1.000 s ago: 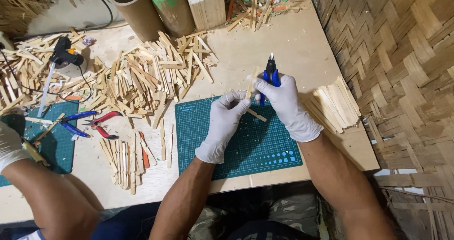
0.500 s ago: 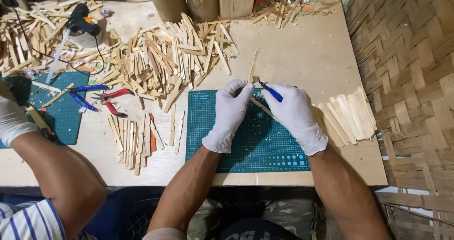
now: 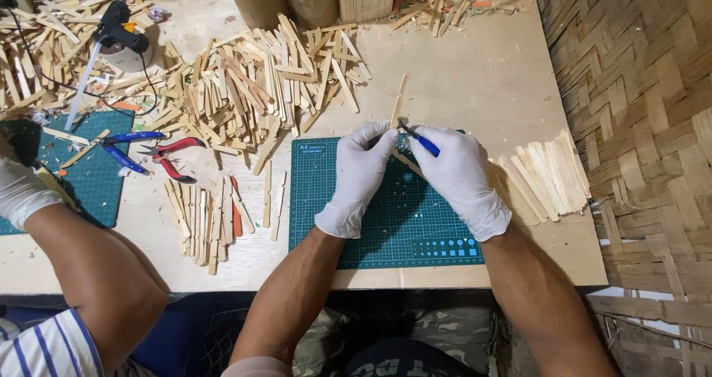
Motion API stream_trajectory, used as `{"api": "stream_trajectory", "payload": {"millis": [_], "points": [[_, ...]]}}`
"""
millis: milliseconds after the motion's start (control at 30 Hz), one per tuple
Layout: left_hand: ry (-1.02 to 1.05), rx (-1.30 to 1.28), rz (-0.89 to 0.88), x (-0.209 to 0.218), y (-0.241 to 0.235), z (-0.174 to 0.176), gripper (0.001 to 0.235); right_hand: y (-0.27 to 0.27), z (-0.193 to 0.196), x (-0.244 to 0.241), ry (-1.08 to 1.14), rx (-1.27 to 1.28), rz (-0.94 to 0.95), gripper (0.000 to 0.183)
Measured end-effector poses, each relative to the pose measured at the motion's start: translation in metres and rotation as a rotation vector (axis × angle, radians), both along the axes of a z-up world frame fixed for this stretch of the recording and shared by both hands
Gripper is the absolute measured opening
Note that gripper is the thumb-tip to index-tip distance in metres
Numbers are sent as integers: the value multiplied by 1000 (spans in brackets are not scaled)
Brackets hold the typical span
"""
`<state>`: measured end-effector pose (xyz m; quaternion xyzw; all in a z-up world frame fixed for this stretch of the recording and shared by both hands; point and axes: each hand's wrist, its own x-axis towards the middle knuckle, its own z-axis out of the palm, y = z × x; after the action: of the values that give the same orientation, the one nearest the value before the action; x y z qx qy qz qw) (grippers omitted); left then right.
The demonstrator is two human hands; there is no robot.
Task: The person uses a pair of blue-handled nippers to cut thin wooden sticks into smaller segments on a green cutting mat.
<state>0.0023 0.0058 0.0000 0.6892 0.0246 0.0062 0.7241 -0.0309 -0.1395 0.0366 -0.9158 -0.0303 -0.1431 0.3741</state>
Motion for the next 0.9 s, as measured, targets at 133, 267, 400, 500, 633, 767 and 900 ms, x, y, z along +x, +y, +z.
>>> {"api": "stream_trajectory", "payload": {"millis": [133,267,400,500,633,767,900], "points": [[0,5,0,0,0,0,16,1,-1,0,-2,-16,-8,20],[-1,17,-2,-1,0,2,17,1,-2,1,16,16,-21,19],[2,19,5,0,-1,-1,18,1,-3,1,33,-11,-32,20],[2,9,8,-1,-2,0,18,0,-7,2,36,-9,-33,20],[28,-1,7,-1,-3,0,19,-1,-13,3,59,-103,-63,18],[45,-3,11,-1,-3,1,19,0,-15,4,57,-157,-80,15],[51,-16,15,1,-1,1,18,1,-31,7,43,-314,-124,15]]}}
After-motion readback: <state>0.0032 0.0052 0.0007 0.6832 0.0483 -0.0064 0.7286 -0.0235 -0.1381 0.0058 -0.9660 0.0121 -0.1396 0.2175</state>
